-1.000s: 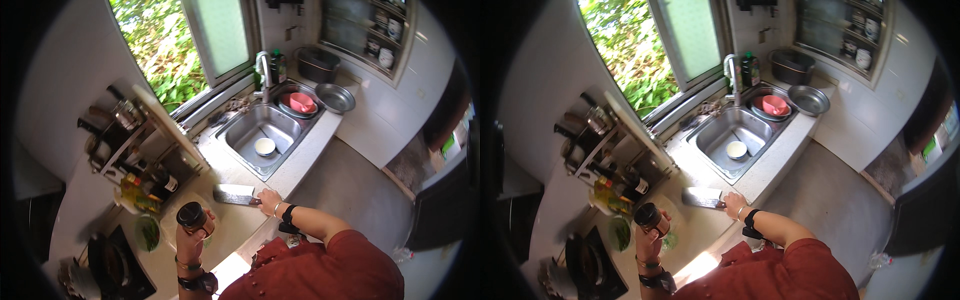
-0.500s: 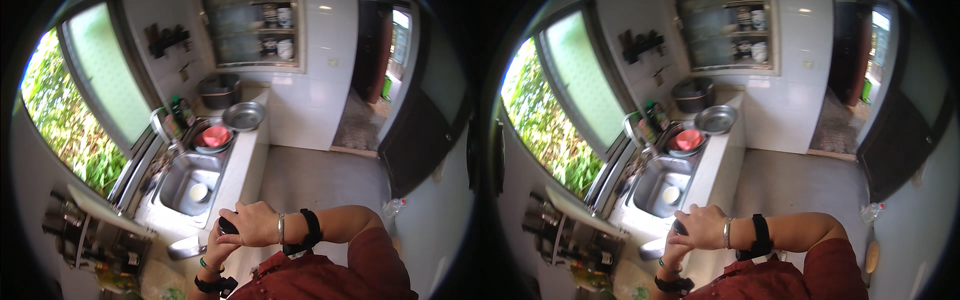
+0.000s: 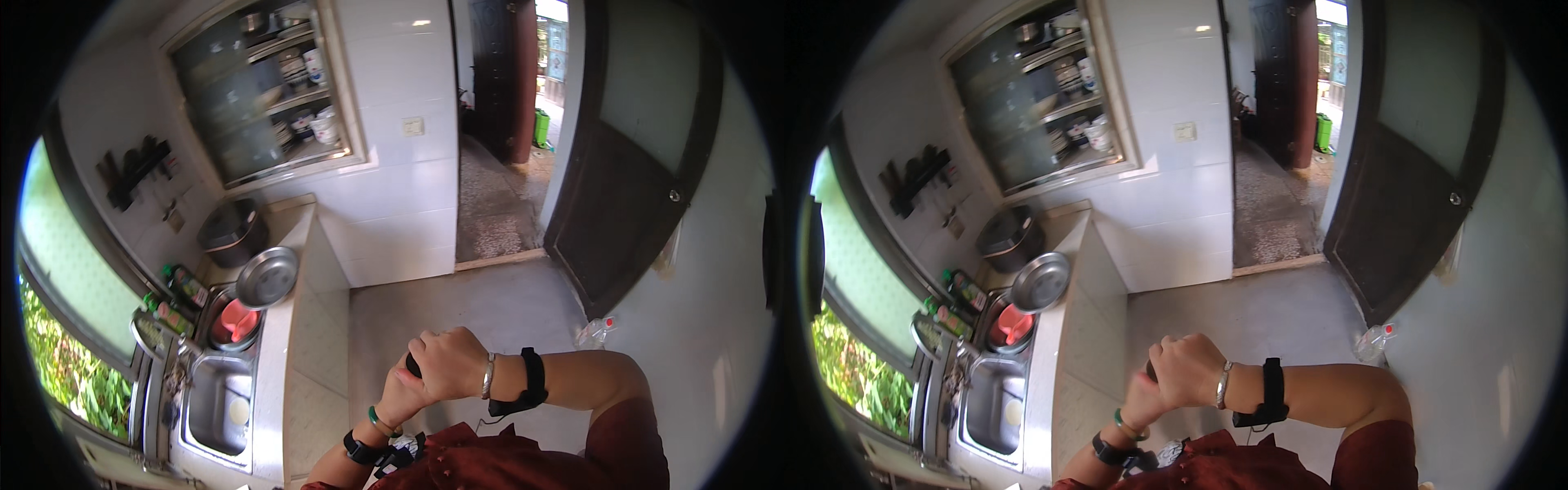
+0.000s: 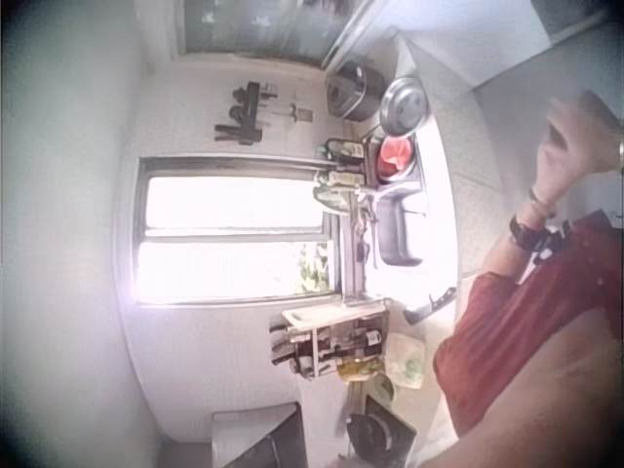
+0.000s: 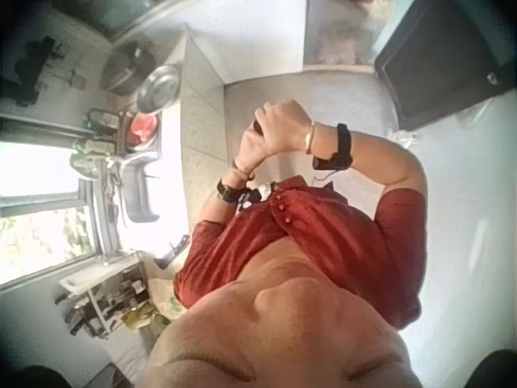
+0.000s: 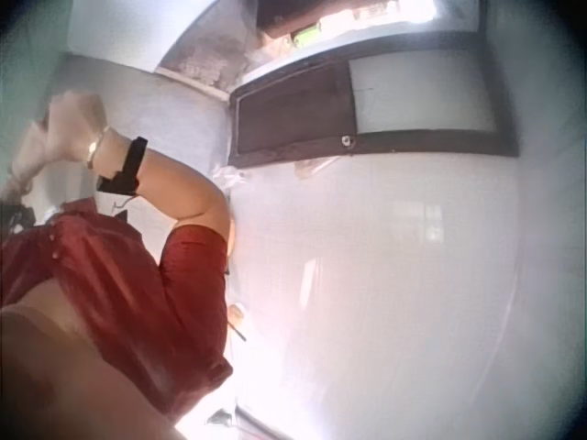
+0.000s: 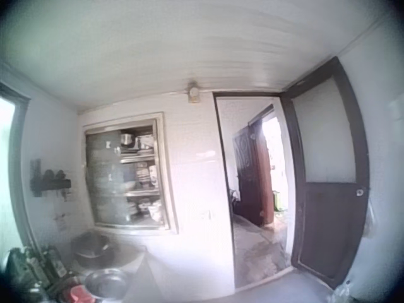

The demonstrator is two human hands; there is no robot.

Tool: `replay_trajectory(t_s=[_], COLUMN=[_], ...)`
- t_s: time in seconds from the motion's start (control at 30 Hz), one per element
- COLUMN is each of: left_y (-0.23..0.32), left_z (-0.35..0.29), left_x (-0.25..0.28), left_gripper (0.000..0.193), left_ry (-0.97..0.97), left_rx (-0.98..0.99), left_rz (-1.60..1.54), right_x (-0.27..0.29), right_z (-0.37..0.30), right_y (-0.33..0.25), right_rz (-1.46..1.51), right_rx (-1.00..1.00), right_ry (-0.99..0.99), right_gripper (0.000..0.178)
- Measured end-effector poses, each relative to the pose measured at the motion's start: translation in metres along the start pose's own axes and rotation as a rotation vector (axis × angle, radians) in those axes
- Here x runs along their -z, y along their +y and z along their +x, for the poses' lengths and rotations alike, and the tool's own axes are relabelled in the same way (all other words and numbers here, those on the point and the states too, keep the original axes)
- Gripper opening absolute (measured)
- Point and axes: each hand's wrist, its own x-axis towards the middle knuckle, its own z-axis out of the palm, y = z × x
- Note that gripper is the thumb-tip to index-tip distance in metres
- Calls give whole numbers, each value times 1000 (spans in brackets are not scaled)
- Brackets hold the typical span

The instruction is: The person carries several jars from a living room table to a refrigerator in the dining area, places them inside, and then takes one jar into the kitchen where they use a large knife to scrape a label or residue from the lid before discarding a small piece of waste in a bin.

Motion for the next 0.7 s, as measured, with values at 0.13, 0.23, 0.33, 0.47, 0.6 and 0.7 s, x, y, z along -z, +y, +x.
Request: replay_trajectory(t_s=[0.13,0.23,0.33,0.47,0.6,0.7], left_y=[-17,-37,-54,-46,-31,-37], left_z=[73,135,206,305,397,457], left_x=[-25,-39,-45,-52,-61,-71], left_gripper=[49,52,51,46,43,44], left_ry=[-136,-216,-327,-496,-608,-613], left_rx=[-86,-183,-257,-351,-463,-394], left_rz=[99,54,29,-106,-119,-155], right_x=[2,0,2,10,27,29], right_z=[-3,7,24,57,88,108], right_y=[68,121,178,257,325,381], right_rz=[15,-16,-52,-64,-77,-87], right_rx=[-75,-105,-113,-98,-157,-210], right_ry=[37,63,98,141,114,88], right_gripper=[38,36,33,29,28,26])
